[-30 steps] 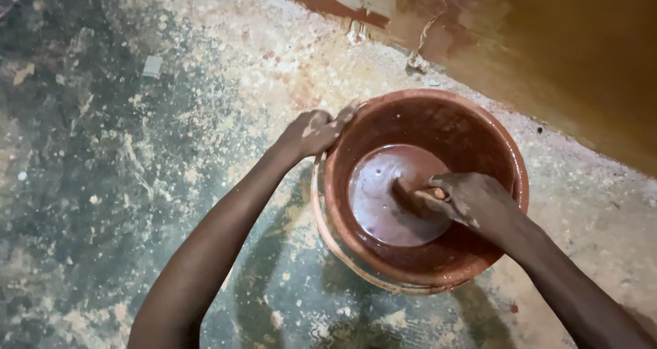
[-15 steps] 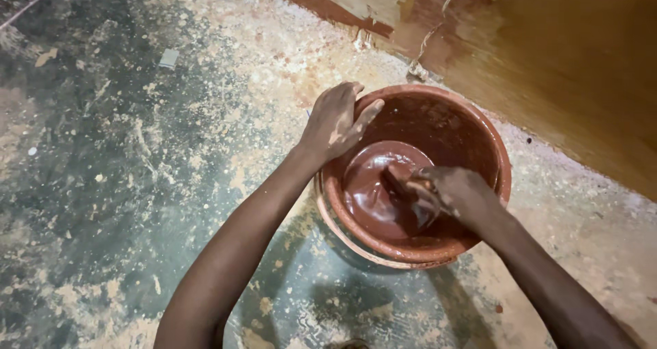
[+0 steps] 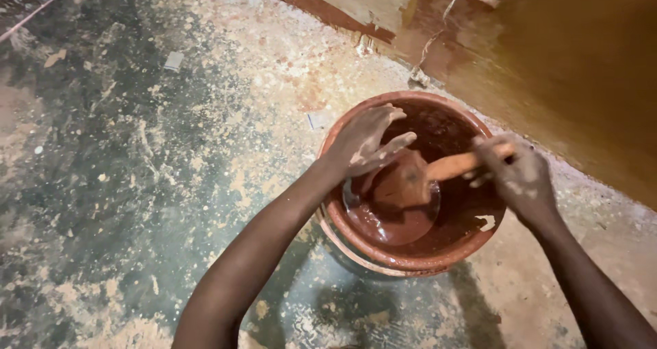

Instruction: The person paints a wall with reddish-brown paint using a wide brush. They repeatedly dip the brush into a bucket of paint and apply it to the wall surface, covering a large area in a room with unfinished walls and a concrete floor.

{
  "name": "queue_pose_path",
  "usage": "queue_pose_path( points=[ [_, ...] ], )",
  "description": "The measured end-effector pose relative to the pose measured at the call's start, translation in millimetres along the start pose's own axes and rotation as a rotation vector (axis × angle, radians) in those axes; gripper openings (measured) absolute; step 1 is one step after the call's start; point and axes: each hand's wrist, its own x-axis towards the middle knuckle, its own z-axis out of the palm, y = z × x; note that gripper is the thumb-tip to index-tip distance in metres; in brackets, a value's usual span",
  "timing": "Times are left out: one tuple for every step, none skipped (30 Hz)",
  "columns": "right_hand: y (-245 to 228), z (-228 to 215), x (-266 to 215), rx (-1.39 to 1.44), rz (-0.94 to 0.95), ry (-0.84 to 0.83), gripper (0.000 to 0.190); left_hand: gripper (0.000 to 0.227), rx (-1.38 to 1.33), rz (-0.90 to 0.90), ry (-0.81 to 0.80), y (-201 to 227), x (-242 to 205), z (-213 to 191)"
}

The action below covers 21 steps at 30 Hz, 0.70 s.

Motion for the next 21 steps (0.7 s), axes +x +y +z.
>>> queue_pose_path(
  points=[
    [4.7, -7.3, -0.2, 0.11, -0.021, 0.059, 0.036, 0.056, -0.015, -0.021, -0.036, 1.9, 0.4, 2.6],
    [10.1, -12.6, 1.6, 0.167, -0.021, 0.13, 0.035, 0.055, -0.03, -0.042, -0.072, 3.5, 1.2, 4.6],
    [15.6, -18.4, 4.9, 0.223, -0.021, 0.204, 0.034, 0.056, -0.039, -0.078, -0.105, 4.6, 3.3, 6.5],
    [20.7, -24.6, 8.3, 0.279, -0.023, 0.278, 0.034, 0.057, -0.048, -0.114, -0.138, 5.3, 5.3, 7.8],
    [24.6, -31.7, 11.5, 0.291, -0.024, 0.305, 0.032, 0.058, -0.059, -0.15, -0.17, 6.4, 7.6, 9.3],
    [27.9, -38.5, 14.9, 0.303, -0.026, 0.332, 0.031, 0.059, -0.061, -0.131, -0.156, 7.3, 9.5, 10.7],
    [30.4, -45.8, 18.2, 0.315, -0.029, 0.358, 0.031, 0.059, -0.061, -0.114, -0.14, 7.5, 11.1, 12.1],
    [32.2, -53.1, 20.2, 0.295, -0.042, 0.351, 0.031, 0.059, -0.061, -0.096, -0.124, 8.0, 12.7, 14.5],
    [33.5, -60.0, 22.3, 0.275, -0.055, 0.344, 0.032, 0.06, -0.051, -0.082, -0.114, 8.7, 14.1, 17.8],
    [33.7, -66.6, 23.9, 0.255, -0.068, 0.337, 0.032, 0.062, -0.04, -0.067, -0.104, 9.6, 15.2, 21.1],
    [31.7, -74.6, 23.4, 0.172, -0.066, 0.314, 0.035, 0.063, -0.03, -0.054, -0.095, 10.2, 15.9, 23.4],
    [27.9, -85.1, 21.4, 0.088, -0.064, 0.291, 0.039, 0.065, -0.027, -0.069, -0.121, 10.1, 17.4, 25.5],
    [25.0, -93.3, 20.3, 0.008, -0.061, 0.267, 0.042, 0.067, -0.023, -0.085, -0.148, 9.0, 18.8, 27.7],
    [21.9, -100.6, 20.8, -0.039, -0.046, 0.263, 0.041, 0.069, -0.018, -0.102, -0.176, 7.7, 20.3, 30.3],
    [18.0, -107.5, 19.8, -0.085, -0.028, 0.259, 0.039, 0.07, -0.014, -0.104, -0.178, 6.6, 20.7, 32.8],
    [14.5, -111.9, 18.5, -0.132, -0.01, 0.255, 0.038, 0.07, -0.011, -0.107, -0.18, 5.0, 21.1, 35.2],
    [11.6, -114.3, 17.5, -0.158, -0.017, 0.237, 0.037, 0.071, -0.005, -0.108, -0.181, 2.8, 21.6, 37.6],
    [9.0, -115.2, 16.3, -0.176, -0.028, 0.222, 0.037, 0.069, -0.005, -0.123, -0.203, 1.1, 20.7, 40.7],
    [5.7, -116.4, 15.6, -0.191, -0.033, 0.213, 0.037, 0.068, -0.003, -0.135, -0.225, -0.7, 19.9, 43.8],
    [2.4, -117.5, 14.2, -0.201, -0.039, 0.207, 0.037, 0.066, -0.002, -0.148, -0.246, -2.6, 18.5, 47.2],
    [-0.1, -117.5, 13.1, -0.214, -0.04, 0.199, 0.037, 0.064, 0.004, -0.156, -0.26, -4.2, 14.8, 51.1]
  ],
)
